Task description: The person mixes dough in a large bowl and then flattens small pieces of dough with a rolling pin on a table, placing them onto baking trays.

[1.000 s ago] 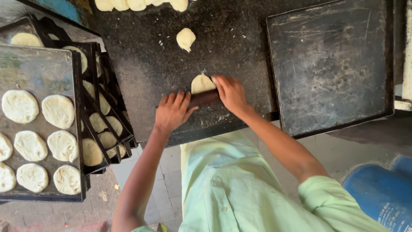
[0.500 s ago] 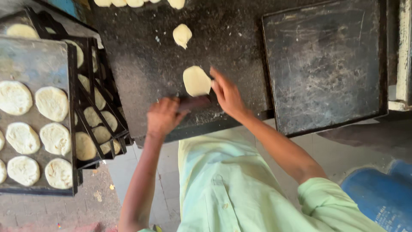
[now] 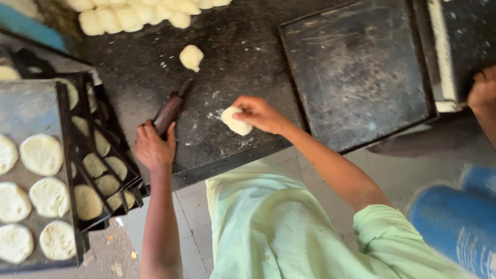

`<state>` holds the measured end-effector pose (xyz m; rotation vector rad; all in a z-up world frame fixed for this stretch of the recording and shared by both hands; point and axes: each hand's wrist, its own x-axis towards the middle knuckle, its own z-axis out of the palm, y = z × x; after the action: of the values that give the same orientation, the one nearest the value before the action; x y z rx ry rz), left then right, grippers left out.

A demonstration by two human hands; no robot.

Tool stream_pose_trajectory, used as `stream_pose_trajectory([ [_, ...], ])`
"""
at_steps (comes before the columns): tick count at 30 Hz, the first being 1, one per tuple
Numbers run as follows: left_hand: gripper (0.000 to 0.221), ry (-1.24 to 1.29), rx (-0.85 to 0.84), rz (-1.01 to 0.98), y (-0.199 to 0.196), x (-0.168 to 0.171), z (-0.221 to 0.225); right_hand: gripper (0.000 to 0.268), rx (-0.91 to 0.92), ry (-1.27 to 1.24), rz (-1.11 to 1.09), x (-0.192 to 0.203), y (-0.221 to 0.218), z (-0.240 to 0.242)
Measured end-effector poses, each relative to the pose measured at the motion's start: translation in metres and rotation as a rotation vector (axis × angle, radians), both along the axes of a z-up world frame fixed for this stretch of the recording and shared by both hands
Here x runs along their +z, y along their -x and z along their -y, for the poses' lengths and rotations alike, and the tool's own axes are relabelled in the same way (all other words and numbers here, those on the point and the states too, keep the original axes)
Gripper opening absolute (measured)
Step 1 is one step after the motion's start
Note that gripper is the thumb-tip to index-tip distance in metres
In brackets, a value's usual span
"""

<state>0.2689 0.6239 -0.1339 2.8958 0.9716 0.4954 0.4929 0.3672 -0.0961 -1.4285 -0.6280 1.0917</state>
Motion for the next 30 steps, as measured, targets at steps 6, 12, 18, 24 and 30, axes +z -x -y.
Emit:
stream_pose_trajectory([
  [6,0.058,-0.018,-0.046,0.027,-0.003,-0.008,-0.003,0.018,-0.448,0.097,0.208,0.056,-0.070,0.103],
  [12,0.058,-0.038,-0.030,0.009,0.002,-0.011,0.000,0.024,-0.411,0.442,1.074,0.011,-0.140,0.095],
  [18,0.059,-0.060,-0.046,0.011,-0.005,-0.008,-0.005,0.039,-0.826,0.040,0.942,-0.006,-0.155,0.099],
  [24,0.057,-0.077,-0.064,0.048,-0.005,-0.004,-0.003,0.076,0.189,0.919,1.183,-0.011,-0.160,0.096],
  [30,0.056,-0.061,-0.051,0.043,-0.004,-0.001,0.001,0.099,-0.034,0.583,0.789,-0.015,-0.192,0.078],
])
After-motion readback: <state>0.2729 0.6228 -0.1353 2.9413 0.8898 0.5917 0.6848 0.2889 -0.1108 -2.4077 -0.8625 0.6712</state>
